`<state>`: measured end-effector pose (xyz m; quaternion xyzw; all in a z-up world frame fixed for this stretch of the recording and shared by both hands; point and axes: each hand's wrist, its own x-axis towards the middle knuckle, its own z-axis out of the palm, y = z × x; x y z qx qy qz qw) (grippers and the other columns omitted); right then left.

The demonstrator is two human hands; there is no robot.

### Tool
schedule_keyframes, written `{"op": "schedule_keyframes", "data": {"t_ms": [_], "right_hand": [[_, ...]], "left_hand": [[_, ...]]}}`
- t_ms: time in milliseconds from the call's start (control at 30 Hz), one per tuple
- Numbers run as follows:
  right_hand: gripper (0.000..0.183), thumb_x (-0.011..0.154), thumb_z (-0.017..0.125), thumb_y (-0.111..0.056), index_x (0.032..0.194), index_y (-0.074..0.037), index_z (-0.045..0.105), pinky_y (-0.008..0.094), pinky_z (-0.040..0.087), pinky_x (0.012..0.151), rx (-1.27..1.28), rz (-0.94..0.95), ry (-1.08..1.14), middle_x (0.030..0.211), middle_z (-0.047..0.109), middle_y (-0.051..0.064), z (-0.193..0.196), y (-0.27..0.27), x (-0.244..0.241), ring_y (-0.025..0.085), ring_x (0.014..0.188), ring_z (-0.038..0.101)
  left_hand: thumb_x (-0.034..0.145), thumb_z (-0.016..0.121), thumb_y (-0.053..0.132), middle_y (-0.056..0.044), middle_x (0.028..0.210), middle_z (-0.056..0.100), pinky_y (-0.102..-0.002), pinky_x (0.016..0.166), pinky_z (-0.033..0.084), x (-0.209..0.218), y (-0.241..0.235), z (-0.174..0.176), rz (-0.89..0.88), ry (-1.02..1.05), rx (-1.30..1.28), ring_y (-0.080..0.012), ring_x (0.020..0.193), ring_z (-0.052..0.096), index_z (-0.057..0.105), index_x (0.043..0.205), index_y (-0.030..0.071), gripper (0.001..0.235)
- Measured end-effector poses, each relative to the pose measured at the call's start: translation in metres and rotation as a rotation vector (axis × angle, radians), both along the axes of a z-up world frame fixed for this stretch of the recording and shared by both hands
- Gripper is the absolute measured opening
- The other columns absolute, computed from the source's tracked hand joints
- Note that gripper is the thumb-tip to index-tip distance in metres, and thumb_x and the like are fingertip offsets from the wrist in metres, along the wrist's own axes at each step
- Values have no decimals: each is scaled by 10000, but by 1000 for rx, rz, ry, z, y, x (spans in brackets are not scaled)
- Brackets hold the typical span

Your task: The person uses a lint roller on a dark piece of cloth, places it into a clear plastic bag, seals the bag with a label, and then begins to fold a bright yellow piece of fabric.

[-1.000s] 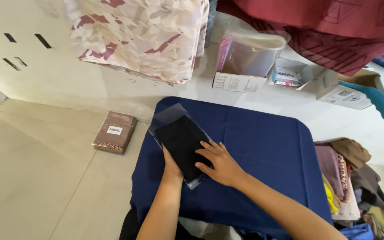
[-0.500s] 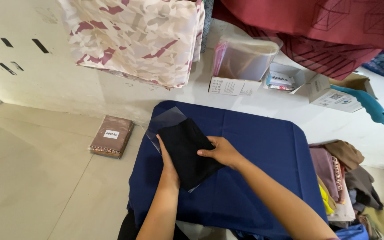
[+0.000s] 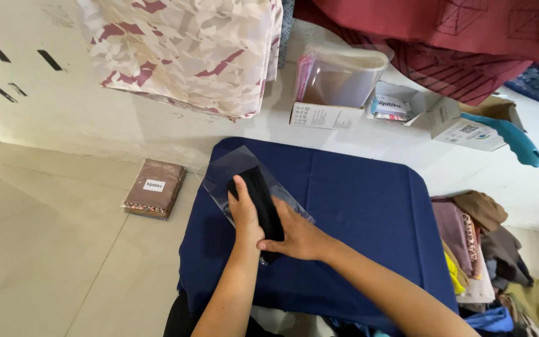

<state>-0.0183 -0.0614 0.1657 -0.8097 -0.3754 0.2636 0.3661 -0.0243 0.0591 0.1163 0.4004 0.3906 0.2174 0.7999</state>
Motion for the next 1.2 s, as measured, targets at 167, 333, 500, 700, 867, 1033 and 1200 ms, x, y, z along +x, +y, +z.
{"op": "schedule_keyframes", "data": {"t_ms": [167,333,500,700,867,1033,1200], "right_hand": [[1076,860,810,-284,1602,-86,57,610,288,1192,153,11,79,1585,301,333,-9,-10,1,508,1460,309],[907,931,600,-56,1608,-22,-4,629,210,1211,130,46,-20,1620,229,340,-11,-21,0,500,1492,239],[977,866,525,-22,1639,-75,-69,581,311,1182,42,49,-143,1676,88,290,-28,-30,6,487,1464,296],[909,856,674,-141,1604,-241,169,633,586,890,8,83,-231,1461,338,260,-21,-36,0,586,987,641],[978,741,637,27,1628,-142,263,525,319,1159,267,18,-33,1472,410,224,-67,-62,44,422,1391,408],[977,696,621,86,1612,-96,330,484,192,1233,416,-133,136,1612,364,200,-68,-109,73,321,1509,297],[969,663,607,131,1583,-83,392,493,219,1230,384,-236,129,1588,427,192,-48,-146,73,316,1492,355]], "left_hand": [[899,630,693,-55,1043,610,-300,804,495,11,-5,-14,-18,37,42,-182,956,585,549,1178,155,612],[858,679,694,-53,1037,592,-320,813,504,12,-10,-12,-72,4,17,-184,943,584,516,1241,162,676],[888,677,671,-37,967,602,-298,706,504,22,-14,-28,-47,29,-23,-173,864,607,491,1221,184,618],[876,688,665,-126,1145,595,-359,862,514,17,-18,-19,-170,24,-80,-239,998,585,462,1332,123,744],[937,570,670,-202,1459,413,-474,1061,424,23,18,-39,-413,32,34,-313,1297,469,307,1555,114,872],[818,801,547,-21,989,667,-358,860,544,-18,55,-86,-462,68,1117,-227,958,693,647,1110,203,477],[795,757,502,5,947,665,-386,853,487,-47,58,-122,-918,97,1738,-231,988,632,723,941,234,307]]}}
